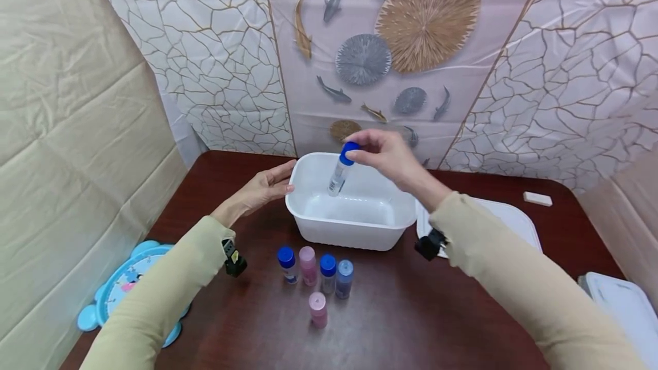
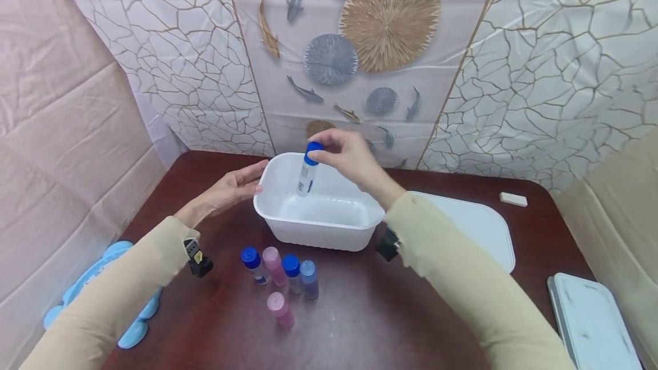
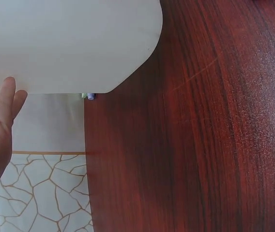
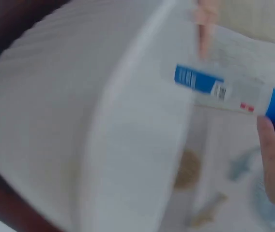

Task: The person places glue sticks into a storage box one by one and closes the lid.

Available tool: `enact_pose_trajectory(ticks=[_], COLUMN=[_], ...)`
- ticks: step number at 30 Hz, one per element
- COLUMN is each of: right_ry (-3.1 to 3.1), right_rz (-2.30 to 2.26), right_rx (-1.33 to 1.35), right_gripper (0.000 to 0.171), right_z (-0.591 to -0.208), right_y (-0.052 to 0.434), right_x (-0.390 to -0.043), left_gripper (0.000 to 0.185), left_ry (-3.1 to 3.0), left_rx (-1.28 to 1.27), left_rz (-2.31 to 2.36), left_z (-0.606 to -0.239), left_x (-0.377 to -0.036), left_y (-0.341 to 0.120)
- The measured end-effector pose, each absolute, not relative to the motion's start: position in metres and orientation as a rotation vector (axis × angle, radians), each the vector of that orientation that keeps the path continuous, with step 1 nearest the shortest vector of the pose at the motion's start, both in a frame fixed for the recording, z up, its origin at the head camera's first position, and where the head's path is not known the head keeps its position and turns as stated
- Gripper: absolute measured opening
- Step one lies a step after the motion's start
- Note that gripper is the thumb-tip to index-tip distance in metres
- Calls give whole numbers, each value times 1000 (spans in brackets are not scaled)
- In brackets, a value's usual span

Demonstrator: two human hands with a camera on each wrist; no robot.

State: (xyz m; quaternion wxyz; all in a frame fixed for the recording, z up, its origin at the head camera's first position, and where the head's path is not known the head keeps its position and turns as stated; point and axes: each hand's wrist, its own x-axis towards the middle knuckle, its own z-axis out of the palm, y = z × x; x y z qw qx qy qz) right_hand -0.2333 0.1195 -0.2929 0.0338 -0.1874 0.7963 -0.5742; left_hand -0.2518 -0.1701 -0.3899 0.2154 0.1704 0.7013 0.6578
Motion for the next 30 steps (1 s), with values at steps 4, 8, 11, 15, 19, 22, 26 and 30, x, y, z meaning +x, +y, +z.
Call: enact_pose_trajectory(ticks=[4, 8, 11, 15, 19, 22, 26, 30], right_ry=[2509, 2543, 2540, 2533, 2536, 2539, 2546, 2543], right_rz=[-1679, -1588, -1562, -1546, -1527, -1512, -1480, -1454], right_rx=[-415, -286, -246, -224, -194, -189, -202, -214], right_gripper=[25, 26, 27, 28, 28, 28, 30, 33], right_z=[-319, -340, -349, -356, -361, -364, -366, -365], right_y=[95, 79, 70, 60, 55, 52, 48, 45], right_x=[-248, -256, -260, -264, -268, -270, -272, -273], left_gripper=[68, 69, 69, 69, 69, 68, 68, 67], left_ry=[1948, 1972, 1975, 1971, 1983, 1983, 1970, 1947], left_rx=[468, 477, 481, 474, 480, 485, 485, 511], left_rz=[1816, 1796, 1792, 1793, 1782, 1780, 1790, 1810], left_z=[-391, -389, -389, -390, -390, -390, -390, -390], left_x=[-252, -252, -253, -254, -254, -254, -254, -254], left_y=[-169, -169, -169, -170, -170, -170, -170, -171])
